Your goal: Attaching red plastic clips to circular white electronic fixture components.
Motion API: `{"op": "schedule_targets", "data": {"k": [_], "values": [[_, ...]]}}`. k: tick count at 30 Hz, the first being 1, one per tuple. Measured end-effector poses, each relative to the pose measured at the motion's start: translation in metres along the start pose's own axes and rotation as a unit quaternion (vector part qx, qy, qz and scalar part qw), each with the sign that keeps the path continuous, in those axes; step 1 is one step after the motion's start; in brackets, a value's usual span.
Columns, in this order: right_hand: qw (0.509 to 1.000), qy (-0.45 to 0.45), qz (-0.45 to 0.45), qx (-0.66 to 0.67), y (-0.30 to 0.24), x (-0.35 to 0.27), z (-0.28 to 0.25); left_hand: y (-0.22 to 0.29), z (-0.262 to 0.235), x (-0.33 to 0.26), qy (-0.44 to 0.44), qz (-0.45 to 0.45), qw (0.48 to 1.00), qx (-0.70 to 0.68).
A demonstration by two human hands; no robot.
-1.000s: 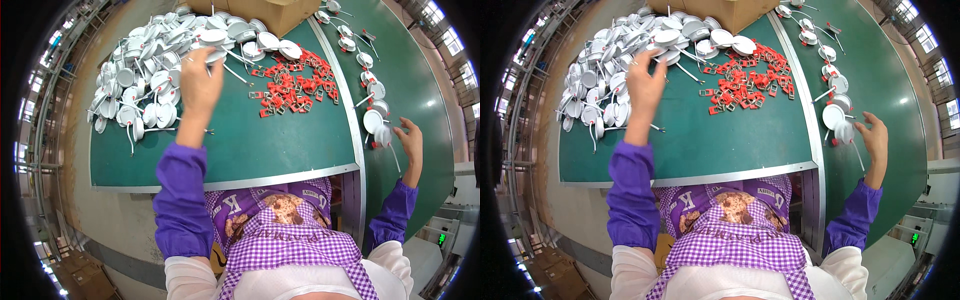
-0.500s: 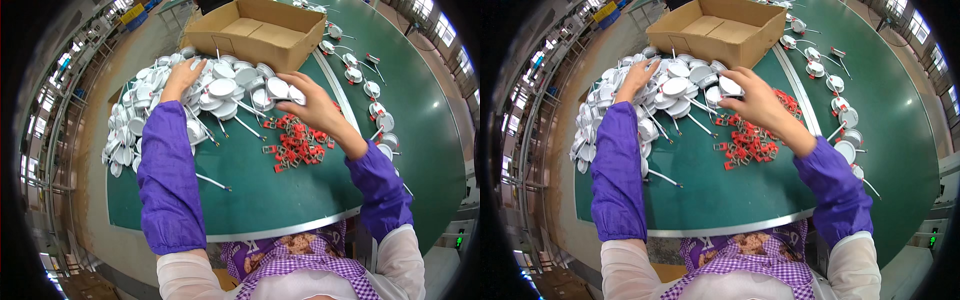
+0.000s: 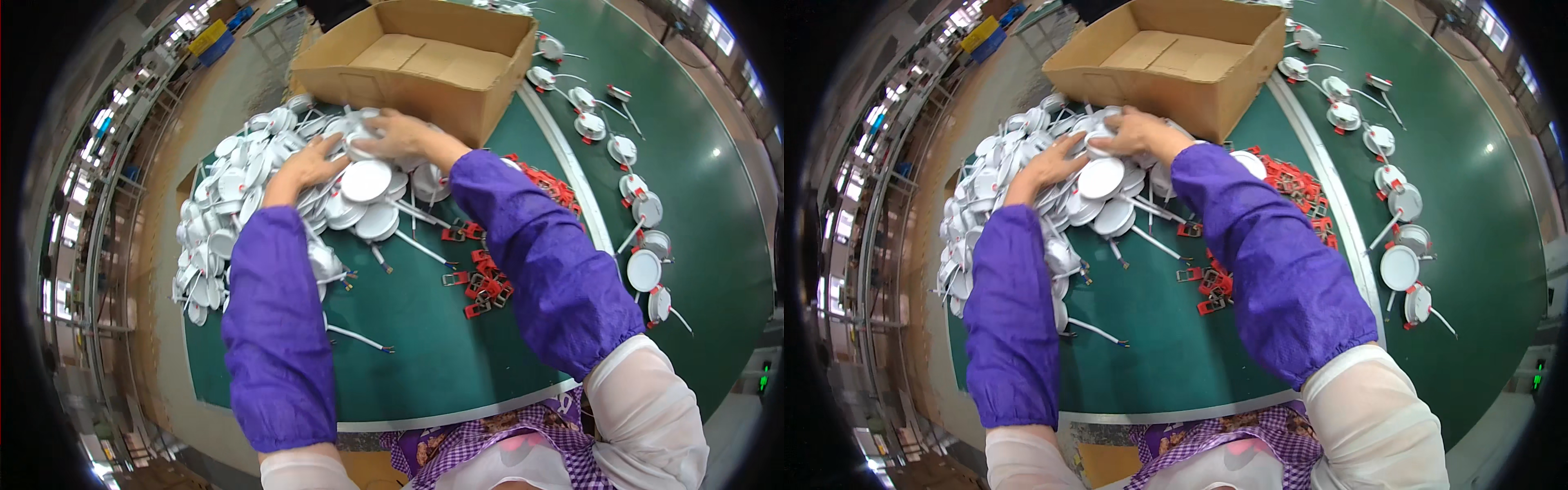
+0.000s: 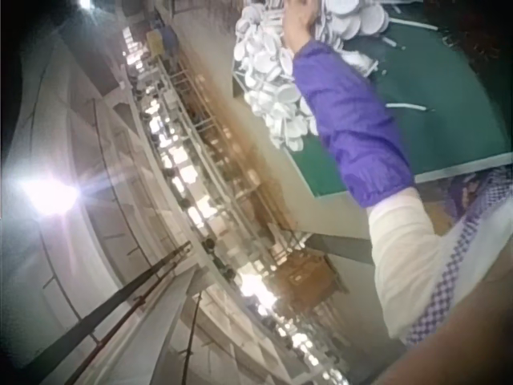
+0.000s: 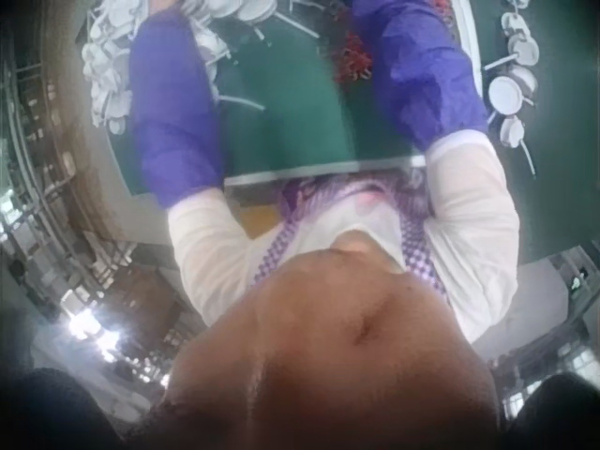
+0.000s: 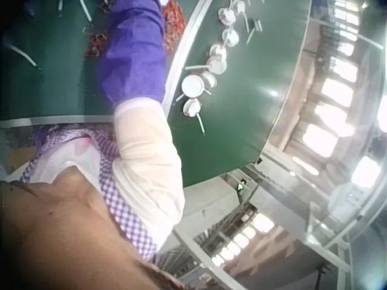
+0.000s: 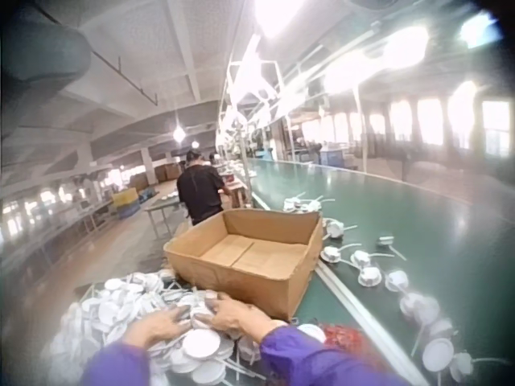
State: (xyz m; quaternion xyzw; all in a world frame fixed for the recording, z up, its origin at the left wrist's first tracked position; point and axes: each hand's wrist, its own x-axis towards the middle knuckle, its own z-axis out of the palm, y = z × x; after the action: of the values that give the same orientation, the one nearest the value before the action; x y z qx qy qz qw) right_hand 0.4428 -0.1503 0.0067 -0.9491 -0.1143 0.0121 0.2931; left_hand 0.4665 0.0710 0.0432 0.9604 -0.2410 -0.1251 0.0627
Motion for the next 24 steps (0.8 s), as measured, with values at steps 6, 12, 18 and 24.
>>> {"op": "schedule_targets", "data": {"k": [6,12,18,24], "values": [[0.996,-0.032,-0.082,0.031,-0.035,-0.056,0.023,0.018,0.001,-0.080,-0.002,-0.020,0.999,0.038],[0.995,-0.041,-0.077,0.051,-0.050,-0.126,0.019,0.029,0.020,-0.119,0.034,0.045,0.997,0.057],[0.986,0.004,-0.163,0.036,-0.060,-0.215,-0.003,0.039,0.021,-0.159,0.001,0.074,0.994,0.080],[0.961,0.191,-0.106,0.172,-0.028,-0.317,-0.090,0.072,0.006,-0.201,0.175,0.153,0.967,0.109]]}}
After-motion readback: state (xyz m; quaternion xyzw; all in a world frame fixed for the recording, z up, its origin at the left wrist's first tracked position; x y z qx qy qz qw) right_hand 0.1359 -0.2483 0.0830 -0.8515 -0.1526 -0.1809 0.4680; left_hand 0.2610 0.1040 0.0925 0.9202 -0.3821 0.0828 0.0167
